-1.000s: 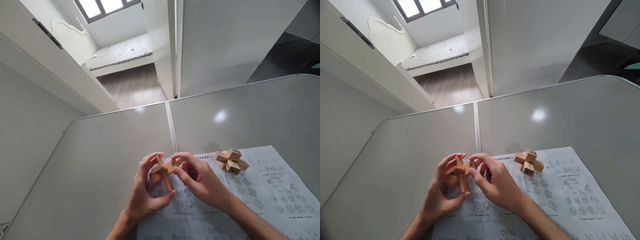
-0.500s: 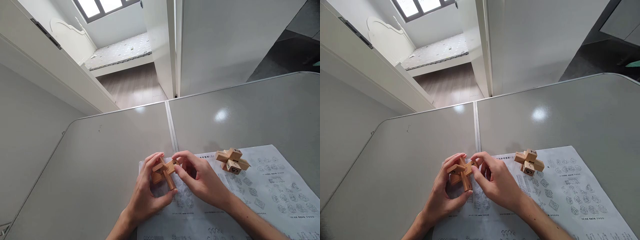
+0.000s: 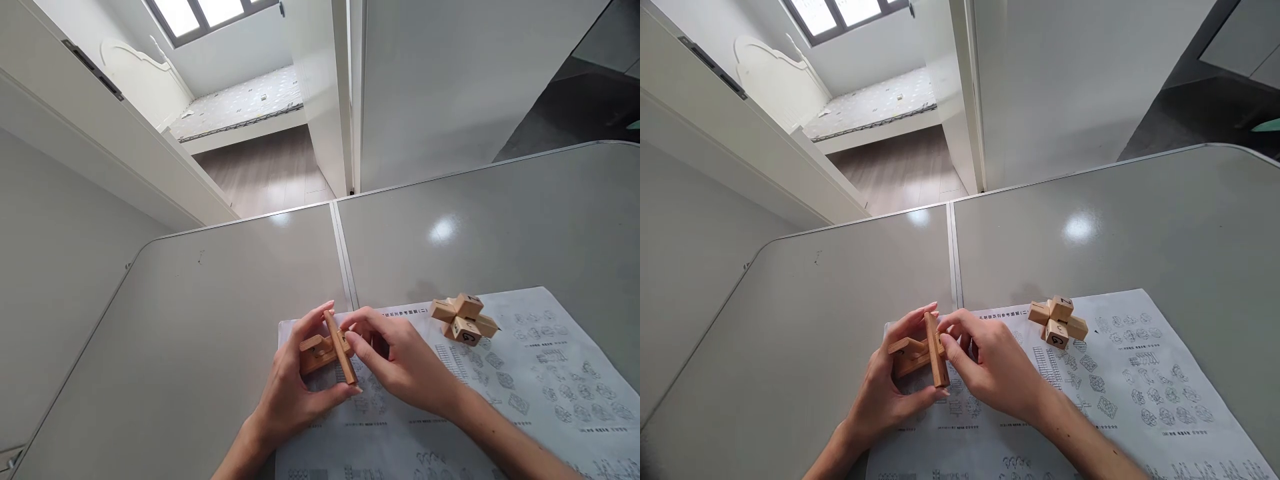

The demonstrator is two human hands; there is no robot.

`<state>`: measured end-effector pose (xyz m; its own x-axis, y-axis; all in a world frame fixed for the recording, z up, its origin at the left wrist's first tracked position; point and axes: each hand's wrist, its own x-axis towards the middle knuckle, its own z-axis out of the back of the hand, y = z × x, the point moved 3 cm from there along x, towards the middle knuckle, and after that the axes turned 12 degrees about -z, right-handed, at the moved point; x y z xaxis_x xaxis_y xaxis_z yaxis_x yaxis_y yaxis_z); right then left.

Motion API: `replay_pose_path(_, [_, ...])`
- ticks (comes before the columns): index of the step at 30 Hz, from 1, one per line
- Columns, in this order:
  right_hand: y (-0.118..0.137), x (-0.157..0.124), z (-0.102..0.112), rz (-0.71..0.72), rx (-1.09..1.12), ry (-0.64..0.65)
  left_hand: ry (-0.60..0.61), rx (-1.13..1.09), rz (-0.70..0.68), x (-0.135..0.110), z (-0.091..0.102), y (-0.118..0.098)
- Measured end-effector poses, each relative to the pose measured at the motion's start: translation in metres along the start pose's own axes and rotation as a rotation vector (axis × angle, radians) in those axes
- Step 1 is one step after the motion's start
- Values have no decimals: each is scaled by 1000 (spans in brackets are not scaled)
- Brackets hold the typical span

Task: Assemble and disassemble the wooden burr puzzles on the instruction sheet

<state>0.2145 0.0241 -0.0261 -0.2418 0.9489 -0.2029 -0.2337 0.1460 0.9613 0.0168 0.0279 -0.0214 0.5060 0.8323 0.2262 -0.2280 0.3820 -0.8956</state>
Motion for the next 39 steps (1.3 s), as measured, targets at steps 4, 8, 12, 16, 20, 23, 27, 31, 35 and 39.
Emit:
replay_pose_path(4, [1,-1,0,10,1,10,-7,-40,9,-1,1,3])
replay_pose_path(8, [2,-2,0,11,-1,12,5,-82,9,-3,0,4])
replay_pose_path(12, [0,-2,0,5,-24,0,26,-45,5,-3,0,3])
replay_pose_path(16, [0,-1,-1,6,-15,5,45,66,-69,-1,1,1])
replay_pose_path(20, [2,-2,-1,3,-21,19,46,82,-118,0,1,-1])
replay_pose_path(23, [1,-2,-2,-9,-29,44,33,83,-132,0,1,-1])
replay_pose_path(27, [-1,-2,-2,-17,-68,32,29,89,-126,-1,1,-1])
replay_pose_path(31, [0,-2,-1,-6,-80,26,16,96,-129,-1,1,-1])
replay_pose_path(35, [0,-2,-2,-10,-77,26,-1,99,-123,-1,1,-1])
replay_pose_path(39, [0,-2,-2,-25,-84,31,-10,100,-140,0,2,-1])
